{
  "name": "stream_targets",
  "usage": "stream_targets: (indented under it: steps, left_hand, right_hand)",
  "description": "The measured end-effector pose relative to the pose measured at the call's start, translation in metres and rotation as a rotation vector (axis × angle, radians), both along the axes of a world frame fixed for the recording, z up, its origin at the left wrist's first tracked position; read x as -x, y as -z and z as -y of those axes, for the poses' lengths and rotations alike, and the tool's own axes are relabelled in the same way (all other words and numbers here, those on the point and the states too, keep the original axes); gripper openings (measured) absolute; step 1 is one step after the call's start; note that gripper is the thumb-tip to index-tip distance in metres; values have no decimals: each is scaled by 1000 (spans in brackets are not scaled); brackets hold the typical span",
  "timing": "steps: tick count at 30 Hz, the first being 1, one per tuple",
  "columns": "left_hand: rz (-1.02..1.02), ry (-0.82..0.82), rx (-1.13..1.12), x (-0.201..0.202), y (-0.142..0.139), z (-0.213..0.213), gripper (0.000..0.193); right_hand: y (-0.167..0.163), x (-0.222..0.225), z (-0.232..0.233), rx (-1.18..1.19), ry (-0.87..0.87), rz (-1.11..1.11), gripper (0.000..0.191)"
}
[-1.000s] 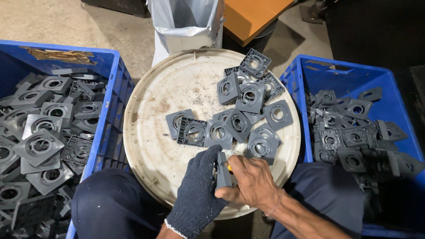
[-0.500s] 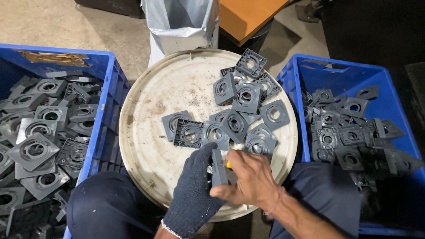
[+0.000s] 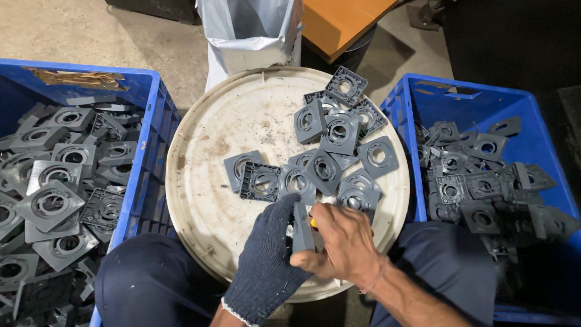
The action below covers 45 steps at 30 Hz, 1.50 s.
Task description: The person cleans plastic parts by using a scraping tool to remove excess material from their edges and surfaces.
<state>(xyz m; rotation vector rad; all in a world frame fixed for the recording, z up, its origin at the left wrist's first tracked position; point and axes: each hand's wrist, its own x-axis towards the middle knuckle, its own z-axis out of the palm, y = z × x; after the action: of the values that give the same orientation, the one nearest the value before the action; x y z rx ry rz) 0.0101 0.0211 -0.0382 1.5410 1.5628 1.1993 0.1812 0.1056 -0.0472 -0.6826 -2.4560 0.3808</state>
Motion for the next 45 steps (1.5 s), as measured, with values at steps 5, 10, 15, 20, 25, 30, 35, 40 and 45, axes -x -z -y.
stream_targets:
  steps: [5, 10, 15, 20, 25, 30, 35, 40, 45]
  left_hand:
    - [66, 4, 98, 0, -1, 2, 92]
    - [40, -6, 115, -1, -1, 2, 93]
    - [-114, -45, -20, 2, 6, -1, 88]
    - [-126, -62, -112, -1, 11, -5, 91]
    - [-129, -14, -152, 6, 13, -6, 108]
    - [791, -12, 291, 13, 21, 5, 102]
    - [1236, 126, 445, 25, 27, 11, 93]
    - [980, 258, 95, 25, 10, 7, 96]
    - [623, 199, 141, 17, -11, 0, 106]
  right_hand:
    - [5, -3, 0, 1, 15, 79, 75]
    - [20, -6, 2, -2, 1, 76, 71]
    - [24, 0, 10, -53, 2, 9, 54]
    - [1, -2, 8, 39, -52, -158, 47]
    - [-18, -1, 16, 722, 64, -289, 21]
    - [-26, -12, 6, 7, -80, -168, 19]
    - [-31, -16, 10, 2, -222, -33, 41]
    - [-47, -23, -1, 303, -76, -68, 37]
    - [-45, -26, -12, 294, -42, -64, 22]
